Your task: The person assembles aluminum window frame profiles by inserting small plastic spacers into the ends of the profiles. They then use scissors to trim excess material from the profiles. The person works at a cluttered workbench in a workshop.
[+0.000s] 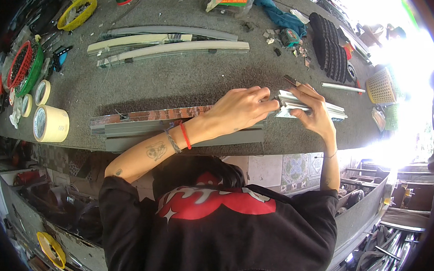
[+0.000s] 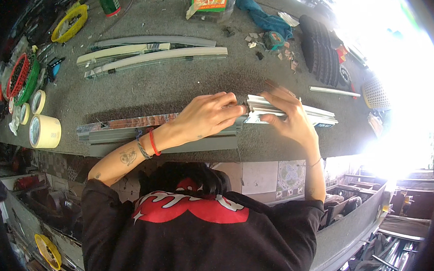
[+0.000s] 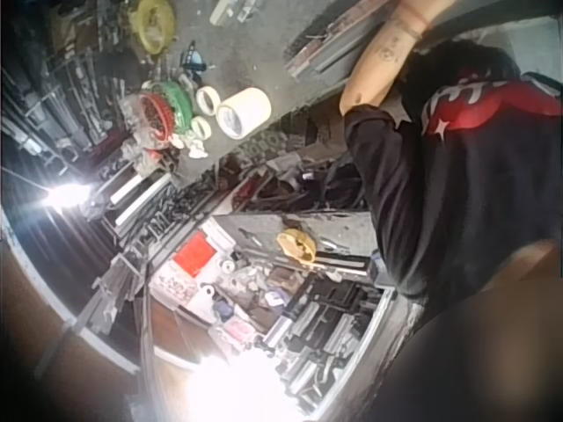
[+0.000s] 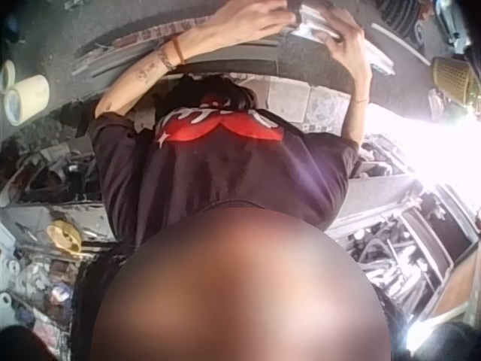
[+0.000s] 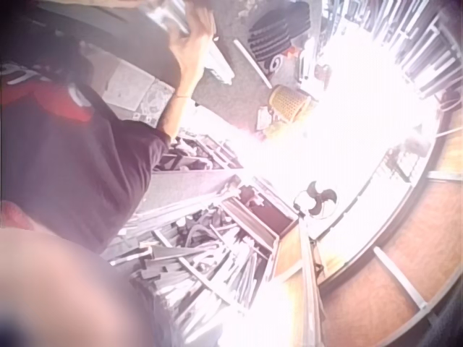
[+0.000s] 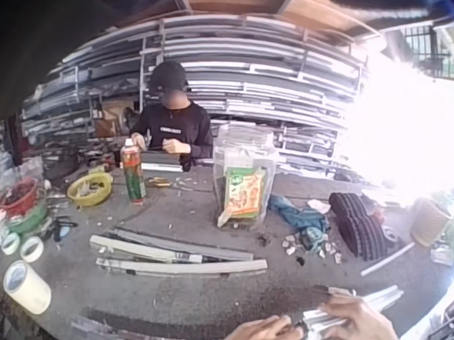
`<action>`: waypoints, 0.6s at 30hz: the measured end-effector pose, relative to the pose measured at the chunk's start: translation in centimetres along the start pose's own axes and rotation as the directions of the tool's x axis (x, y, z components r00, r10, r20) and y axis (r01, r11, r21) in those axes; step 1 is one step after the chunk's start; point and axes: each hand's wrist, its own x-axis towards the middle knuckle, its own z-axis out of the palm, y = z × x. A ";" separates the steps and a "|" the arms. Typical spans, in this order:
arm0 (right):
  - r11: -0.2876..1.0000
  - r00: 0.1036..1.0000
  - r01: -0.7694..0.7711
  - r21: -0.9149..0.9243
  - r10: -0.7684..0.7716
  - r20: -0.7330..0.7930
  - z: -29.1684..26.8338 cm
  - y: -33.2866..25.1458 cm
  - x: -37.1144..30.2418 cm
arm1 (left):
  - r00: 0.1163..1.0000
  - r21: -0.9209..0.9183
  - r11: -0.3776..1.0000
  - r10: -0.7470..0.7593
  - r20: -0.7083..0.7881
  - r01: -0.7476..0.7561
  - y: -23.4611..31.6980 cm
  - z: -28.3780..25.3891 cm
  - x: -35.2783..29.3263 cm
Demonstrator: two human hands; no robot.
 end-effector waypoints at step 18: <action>0.998 0.984 -0.050 0.036 0.043 0.173 -1.0 -0.2 2.2 | 0.998 0.169 0.984 -0.052 -0.021 0.055 -0.1 0.6 1.0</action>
